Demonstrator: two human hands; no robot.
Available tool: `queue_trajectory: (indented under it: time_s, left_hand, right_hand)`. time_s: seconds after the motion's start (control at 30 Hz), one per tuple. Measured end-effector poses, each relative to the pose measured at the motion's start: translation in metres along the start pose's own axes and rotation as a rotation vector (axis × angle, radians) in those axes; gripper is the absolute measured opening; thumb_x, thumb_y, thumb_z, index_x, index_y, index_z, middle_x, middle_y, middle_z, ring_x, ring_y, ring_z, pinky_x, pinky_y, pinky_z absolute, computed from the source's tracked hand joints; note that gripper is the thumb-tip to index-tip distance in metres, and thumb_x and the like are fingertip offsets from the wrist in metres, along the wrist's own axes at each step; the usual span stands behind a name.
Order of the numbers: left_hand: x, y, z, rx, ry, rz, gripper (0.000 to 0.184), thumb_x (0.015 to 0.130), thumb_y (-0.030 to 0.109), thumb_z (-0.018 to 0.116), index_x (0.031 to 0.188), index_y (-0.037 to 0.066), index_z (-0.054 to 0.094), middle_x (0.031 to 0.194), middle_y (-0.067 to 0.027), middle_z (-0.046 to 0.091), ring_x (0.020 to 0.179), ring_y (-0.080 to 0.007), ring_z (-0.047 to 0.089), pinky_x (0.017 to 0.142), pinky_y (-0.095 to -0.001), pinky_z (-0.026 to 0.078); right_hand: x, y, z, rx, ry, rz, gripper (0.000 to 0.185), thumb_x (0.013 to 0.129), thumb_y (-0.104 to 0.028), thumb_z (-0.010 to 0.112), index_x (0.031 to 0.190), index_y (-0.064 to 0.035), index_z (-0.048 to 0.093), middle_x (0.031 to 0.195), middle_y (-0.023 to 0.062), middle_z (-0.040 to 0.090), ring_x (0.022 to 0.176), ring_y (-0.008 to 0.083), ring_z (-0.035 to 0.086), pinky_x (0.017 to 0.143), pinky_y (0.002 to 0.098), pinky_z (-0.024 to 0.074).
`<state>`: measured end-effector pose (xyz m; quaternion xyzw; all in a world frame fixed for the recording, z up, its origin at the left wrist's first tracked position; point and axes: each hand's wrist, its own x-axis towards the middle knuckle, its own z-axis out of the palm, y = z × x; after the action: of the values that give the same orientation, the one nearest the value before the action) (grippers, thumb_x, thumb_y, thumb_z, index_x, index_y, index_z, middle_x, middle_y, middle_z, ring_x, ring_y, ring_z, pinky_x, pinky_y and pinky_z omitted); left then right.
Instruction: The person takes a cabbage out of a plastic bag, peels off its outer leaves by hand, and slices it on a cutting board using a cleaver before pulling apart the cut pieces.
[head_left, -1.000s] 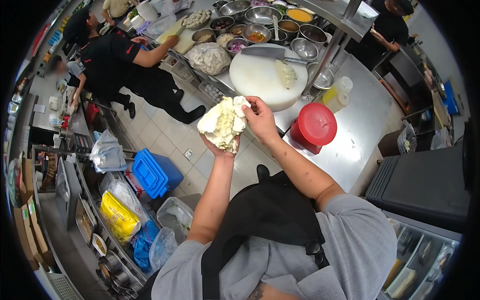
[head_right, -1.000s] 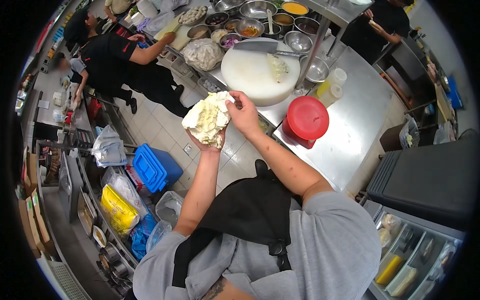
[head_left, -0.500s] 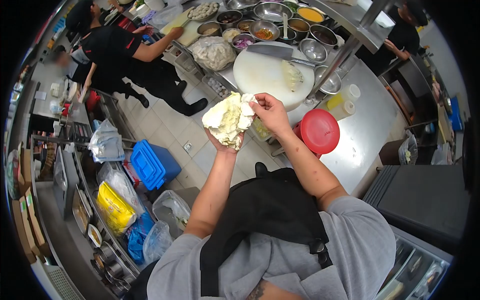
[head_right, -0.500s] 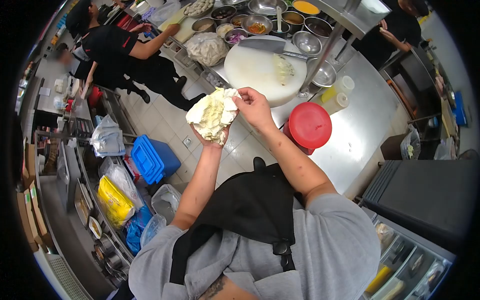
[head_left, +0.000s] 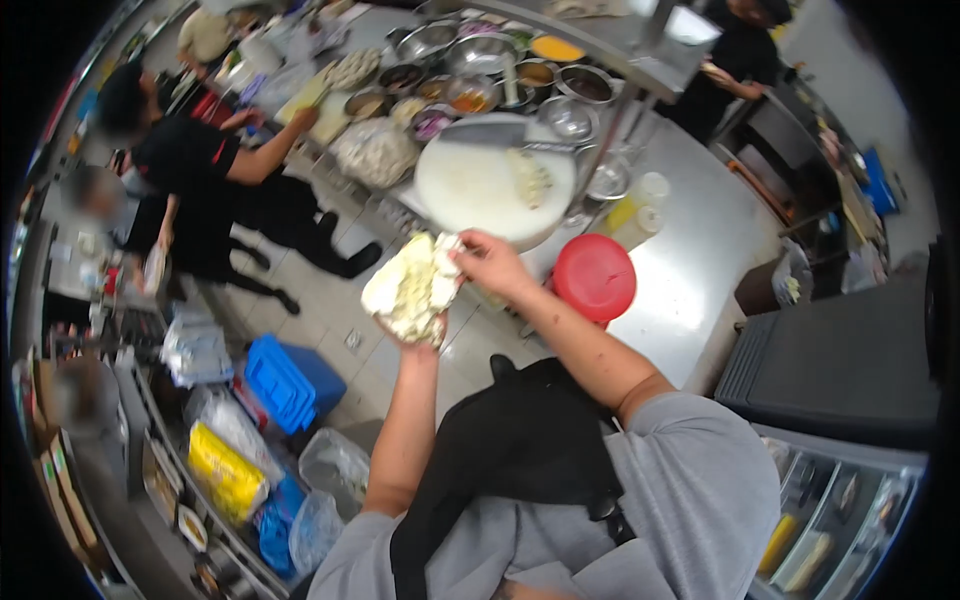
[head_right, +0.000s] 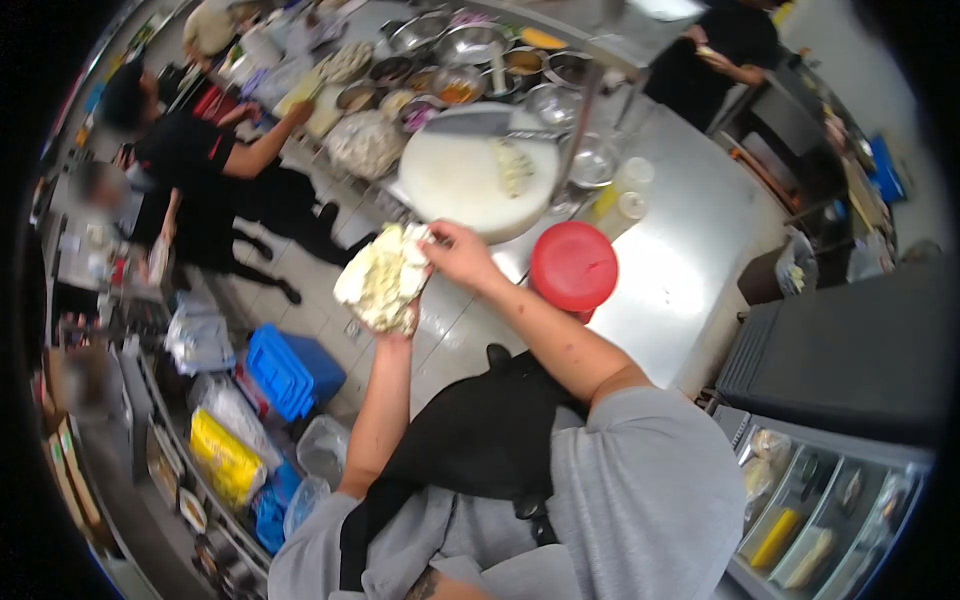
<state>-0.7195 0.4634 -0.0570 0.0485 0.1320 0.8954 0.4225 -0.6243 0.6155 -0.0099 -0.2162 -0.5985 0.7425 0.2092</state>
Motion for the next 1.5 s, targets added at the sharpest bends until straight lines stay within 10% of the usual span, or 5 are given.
queue_trajectory:
  time_s: [0.3, 0.43, 0.93, 1.33, 1.5]
  left_hand:
    - [-0.051, -0.029, 0.049, -0.057, -0.068, -0.141, 0.082, 0.096, 0.065, 0.046, 0.150, 0.003, 0.050, 0.152, -0.0202, 0.053, 0.136, -0.0428, 0.055, 0.110, -0.0631, 0.049]
    - [-0.091, -0.066, 0.059, -0.059, 0.073, -0.252, 0.087, 0.094, 0.074, 0.047, 0.151, 0.008, 0.050, 0.152, -0.0157, 0.054, 0.136, -0.0390, 0.056, 0.107, -0.0588, 0.051]
    - [-0.192, -0.305, 0.130, -0.171, -0.107, -0.721, 0.085, 0.098, 0.067, 0.047, 0.154, 0.003, 0.044, 0.155, -0.0195, 0.050, 0.139, -0.0414, 0.053, 0.114, -0.0586, 0.047]
    - [-0.207, -0.575, 0.188, -0.254, -0.184, -0.816, 0.082, 0.099, 0.067, 0.041, 0.146, 0.002, 0.053, 0.146, -0.0162, 0.059, 0.131, -0.0359, 0.060, 0.110, -0.0498, 0.051]
    - [-0.192, -0.654, 0.219, -0.177, -0.029, -0.774, 0.079, 0.099, 0.066, 0.044, 0.148, 0.004, 0.052, 0.151, -0.0185, 0.056, 0.137, -0.0405, 0.056, 0.113, -0.0597, 0.047]
  right_hand:
    - [-0.093, -0.031, -0.012, -0.004, 0.124, -0.014, 0.036, 0.101, -0.021, 0.070, 0.131, -0.0009, 0.063, 0.105, 0.0050, 0.072, 0.085, 0.0119, 0.067, 0.075, 0.0289, 0.0566]
    - [-0.160, -0.027, -0.028, -0.074, 0.273, -0.039, 0.067, 0.097, -0.039, 0.074, 0.149, -0.0039, 0.048, 0.134, 0.0174, 0.064, 0.126, 0.0243, 0.060, 0.108, 0.0358, 0.0458]
    - [-0.383, -0.040, -0.216, 0.242, 0.591, -0.095, 0.054, 0.105, -0.026, 0.064, 0.151, -0.0023, 0.047, 0.116, 0.0045, 0.063, 0.094, 0.0091, 0.058, 0.080, 0.0258, 0.0508]
    - [-0.487, -0.076, -0.471, 0.066, 0.629, -0.120, 0.042, 0.103, -0.009, 0.067, 0.139, -0.0035, 0.047, 0.134, 0.0082, 0.056, 0.099, 0.0114, 0.067, 0.082, 0.0264, 0.0533]
    - [-0.491, -0.089, -0.548, 0.127, 0.683, -0.287, 0.049, 0.103, -0.010, 0.066, 0.142, -0.0064, 0.036, 0.152, 0.0148, 0.043, 0.133, 0.0235, 0.058, 0.084, 0.0276, 0.0549]
